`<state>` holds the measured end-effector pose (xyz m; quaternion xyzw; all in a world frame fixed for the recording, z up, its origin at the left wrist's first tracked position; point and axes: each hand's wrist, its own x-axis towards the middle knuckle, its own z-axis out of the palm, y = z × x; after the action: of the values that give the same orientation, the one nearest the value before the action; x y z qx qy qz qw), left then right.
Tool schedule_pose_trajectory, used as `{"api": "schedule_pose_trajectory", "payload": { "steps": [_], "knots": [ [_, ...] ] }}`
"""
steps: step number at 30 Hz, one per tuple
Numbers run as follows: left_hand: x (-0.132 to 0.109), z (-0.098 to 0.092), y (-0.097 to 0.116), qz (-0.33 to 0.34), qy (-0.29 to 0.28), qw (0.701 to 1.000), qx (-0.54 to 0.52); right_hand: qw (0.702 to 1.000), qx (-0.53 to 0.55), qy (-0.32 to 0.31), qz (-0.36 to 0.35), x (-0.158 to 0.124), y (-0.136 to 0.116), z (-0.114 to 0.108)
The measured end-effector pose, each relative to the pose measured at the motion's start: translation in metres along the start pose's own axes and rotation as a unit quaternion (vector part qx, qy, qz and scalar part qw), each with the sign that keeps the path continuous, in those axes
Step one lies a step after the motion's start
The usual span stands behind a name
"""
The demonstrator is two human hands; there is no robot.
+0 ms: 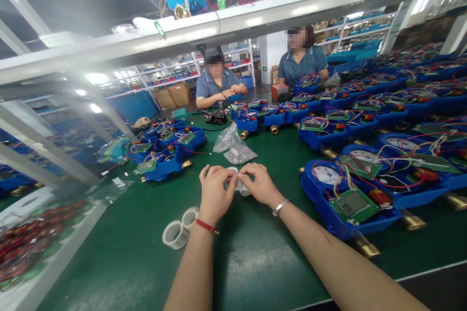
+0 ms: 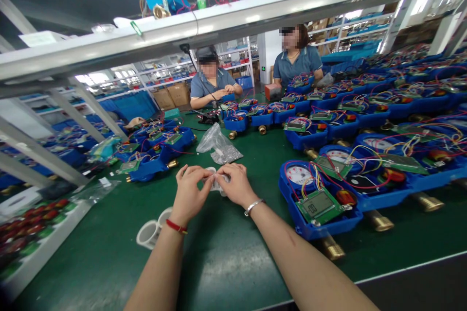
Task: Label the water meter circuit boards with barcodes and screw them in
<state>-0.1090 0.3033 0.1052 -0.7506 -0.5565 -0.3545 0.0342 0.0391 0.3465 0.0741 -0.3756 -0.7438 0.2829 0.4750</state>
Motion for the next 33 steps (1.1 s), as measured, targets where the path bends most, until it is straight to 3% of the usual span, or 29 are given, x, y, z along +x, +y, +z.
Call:
{"api": "schedule_pose_trajectory", "payload": {
  "steps": [8,17,33],
  "knots": [
    [0.001,0.004,0.006,-0.025,0.015,0.999,-0.034,0.993,0.102,0.018,0.053,0.000,0.004,0.003],
    [0.001,0.009,0.005,-0.053,0.028,0.996,-0.059,0.965,0.226,0.010,0.131,-0.002,0.005,0.010],
    [0.000,0.012,0.010,-0.092,0.053,0.994,-0.039,0.944,0.287,0.011,0.162,-0.001,0.010,0.013]
  ]
}}
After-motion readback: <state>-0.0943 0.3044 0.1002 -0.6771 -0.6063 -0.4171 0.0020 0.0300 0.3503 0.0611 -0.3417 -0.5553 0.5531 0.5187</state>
